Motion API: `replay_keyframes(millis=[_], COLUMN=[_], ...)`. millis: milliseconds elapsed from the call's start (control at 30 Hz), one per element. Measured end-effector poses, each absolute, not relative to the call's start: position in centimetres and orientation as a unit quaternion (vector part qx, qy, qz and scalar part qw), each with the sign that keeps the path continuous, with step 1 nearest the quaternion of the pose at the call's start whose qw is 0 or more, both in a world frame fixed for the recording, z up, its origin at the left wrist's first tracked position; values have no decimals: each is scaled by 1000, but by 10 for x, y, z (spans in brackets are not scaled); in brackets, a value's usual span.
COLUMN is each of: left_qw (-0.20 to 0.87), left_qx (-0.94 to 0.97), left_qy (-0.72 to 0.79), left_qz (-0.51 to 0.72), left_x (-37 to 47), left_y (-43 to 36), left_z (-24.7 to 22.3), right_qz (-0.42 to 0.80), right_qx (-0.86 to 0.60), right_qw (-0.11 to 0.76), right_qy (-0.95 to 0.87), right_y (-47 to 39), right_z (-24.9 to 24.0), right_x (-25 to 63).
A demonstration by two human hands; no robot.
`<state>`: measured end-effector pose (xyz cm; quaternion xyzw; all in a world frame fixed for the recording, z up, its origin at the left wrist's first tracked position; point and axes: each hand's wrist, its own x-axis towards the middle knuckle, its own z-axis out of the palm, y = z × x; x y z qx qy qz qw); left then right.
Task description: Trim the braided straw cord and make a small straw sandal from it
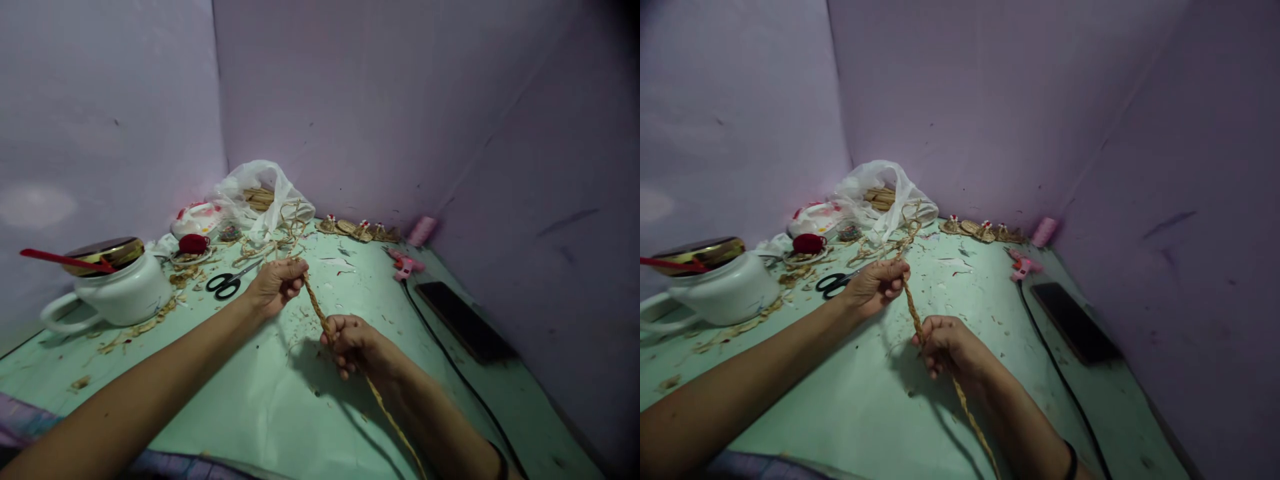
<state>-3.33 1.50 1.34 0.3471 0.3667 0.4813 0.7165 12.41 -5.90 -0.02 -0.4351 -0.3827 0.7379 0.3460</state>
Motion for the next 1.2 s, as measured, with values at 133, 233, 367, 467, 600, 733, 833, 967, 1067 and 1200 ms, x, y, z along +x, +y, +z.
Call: replay_keyframes(millis=[133, 233, 367, 467, 600, 733, 833, 967, 1067, 1200], left_qw=[702, 666, 631, 660, 746, 752, 703, 623, 596, 552], left_qx=[386, 421, 454, 479, 402, 315, 389, 413, 397, 428], left_qy=[362, 389, 419, 385, 347, 385, 414, 463, 471, 450], left_qz=[476, 477, 469, 433, 402, 432, 428, 476, 515, 556], left_x=[-23, -12, -4, -7, -15, -23, -31, -37, -35, -24], left_y=[4, -11, -24, -23, -11, 4, 15, 36, 61, 100], left_z=[6, -2, -7, -8, -8, -6, -3, 4, 27, 76], right_qz=[775, 781, 760, 752, 750, 769, 775, 772, 763, 762], right_qx=[-393, -345, -362, -381, -375, -358, -359, -370, -380, -383], right_qw=[271, 320, 403, 411, 401, 354, 349, 349, 363, 366], right_qy=[-415, -411, -359, -347, -369, -393, -386, -381, -376, -372], right_y=[-62, -62, -58, -55, -55, -58, -60, -59, -57, -55], right_z=[0, -4, -16, -20, -17, -16, -17, -17, -18, -19], right_x=[127, 123, 118, 118, 120, 120, 118, 118, 119, 120])
